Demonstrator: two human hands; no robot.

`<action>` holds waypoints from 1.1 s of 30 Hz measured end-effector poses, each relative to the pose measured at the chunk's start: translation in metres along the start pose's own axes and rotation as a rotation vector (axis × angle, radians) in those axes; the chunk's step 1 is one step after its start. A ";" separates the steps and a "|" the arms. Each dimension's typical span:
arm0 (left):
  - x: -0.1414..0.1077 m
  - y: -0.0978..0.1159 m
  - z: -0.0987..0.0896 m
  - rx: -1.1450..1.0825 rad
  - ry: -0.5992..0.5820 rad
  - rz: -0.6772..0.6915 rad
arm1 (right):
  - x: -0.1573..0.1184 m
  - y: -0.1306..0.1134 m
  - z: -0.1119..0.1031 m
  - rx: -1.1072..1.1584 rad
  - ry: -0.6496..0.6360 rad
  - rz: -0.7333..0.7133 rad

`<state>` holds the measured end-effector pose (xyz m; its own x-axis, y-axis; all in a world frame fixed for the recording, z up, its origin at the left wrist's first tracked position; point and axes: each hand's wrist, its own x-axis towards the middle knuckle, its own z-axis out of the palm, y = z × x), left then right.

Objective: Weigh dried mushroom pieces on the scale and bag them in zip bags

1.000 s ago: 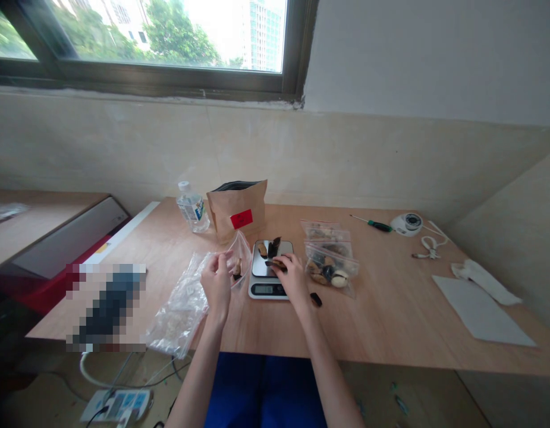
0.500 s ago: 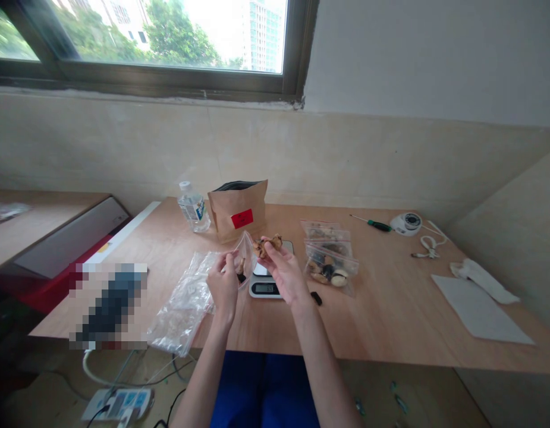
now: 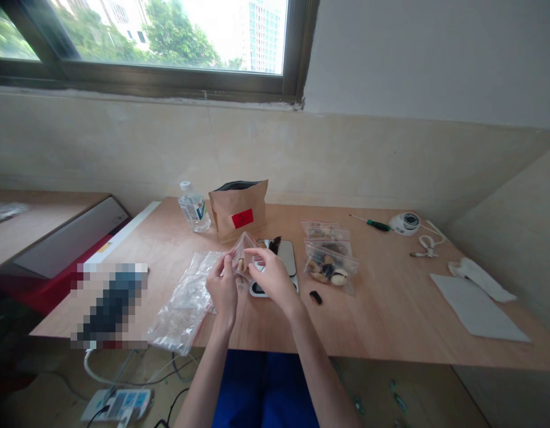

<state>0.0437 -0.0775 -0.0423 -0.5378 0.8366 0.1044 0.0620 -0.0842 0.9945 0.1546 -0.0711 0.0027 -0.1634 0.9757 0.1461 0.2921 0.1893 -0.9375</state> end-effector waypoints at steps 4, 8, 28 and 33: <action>0.000 0.001 -0.002 -0.029 0.006 -0.014 | 0.009 0.009 -0.009 0.079 0.051 -0.093; 0.001 0.000 -0.005 -0.086 0.034 -0.051 | 0.035 0.049 -0.012 -0.224 0.310 -0.149; 0.001 -0.006 -0.007 -0.061 -0.015 -0.028 | 0.055 0.132 -0.022 -0.509 0.194 -0.249; 0.003 -0.007 -0.006 0.000 -0.007 0.005 | 0.045 0.088 -0.016 0.034 0.312 -0.080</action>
<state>0.0371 -0.0779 -0.0486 -0.5319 0.8397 0.1091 0.0642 -0.0885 0.9940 0.1877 -0.0085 -0.0686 0.1137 0.9456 0.3047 0.2573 0.2682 -0.9284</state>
